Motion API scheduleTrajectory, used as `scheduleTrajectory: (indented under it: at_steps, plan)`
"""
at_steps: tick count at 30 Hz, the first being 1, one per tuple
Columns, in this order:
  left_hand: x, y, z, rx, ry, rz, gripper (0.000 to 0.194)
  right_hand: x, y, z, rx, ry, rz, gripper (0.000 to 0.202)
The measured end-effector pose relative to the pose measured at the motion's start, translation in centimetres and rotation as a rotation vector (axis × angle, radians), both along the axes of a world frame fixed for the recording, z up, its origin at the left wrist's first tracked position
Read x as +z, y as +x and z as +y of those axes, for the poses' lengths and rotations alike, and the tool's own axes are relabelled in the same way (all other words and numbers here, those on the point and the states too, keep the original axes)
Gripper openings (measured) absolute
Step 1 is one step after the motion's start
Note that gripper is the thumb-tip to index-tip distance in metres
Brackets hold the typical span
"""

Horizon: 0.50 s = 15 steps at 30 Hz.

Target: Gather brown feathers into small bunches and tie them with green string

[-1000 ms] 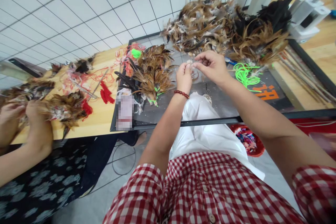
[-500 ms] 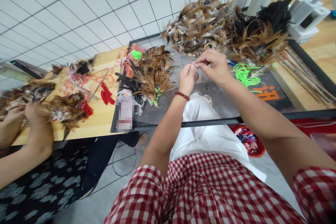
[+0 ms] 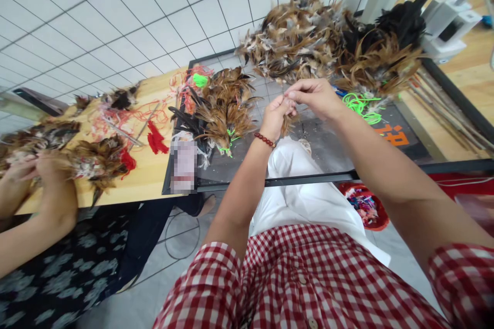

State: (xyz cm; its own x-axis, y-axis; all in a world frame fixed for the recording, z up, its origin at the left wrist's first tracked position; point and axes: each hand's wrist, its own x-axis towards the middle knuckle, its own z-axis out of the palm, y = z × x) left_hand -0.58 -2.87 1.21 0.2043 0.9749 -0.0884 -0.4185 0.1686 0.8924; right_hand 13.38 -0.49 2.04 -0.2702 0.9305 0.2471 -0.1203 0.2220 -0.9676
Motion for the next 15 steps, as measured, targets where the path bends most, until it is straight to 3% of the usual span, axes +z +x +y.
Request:
scheduleTrajectory:
  at_steps: [4,9,15]
  plan:
    - [0.5,0.0,-0.3,-0.04,-0.05,0.029,0.026,0.6,0.1,-0.2,0.001,-0.024,0.043,0.056]
    - [0.6,0.1,-0.3,-0.026,-0.076,0.098,0.033,0.1,-0.1,0.2,-0.067,-0.05,0.026,0.048]
    - [-0.1,0.2,0.2,-0.002,0.044,0.152,0.037,-0.5,-1.3,0.0,-0.127,-0.09,0.035,0.05]
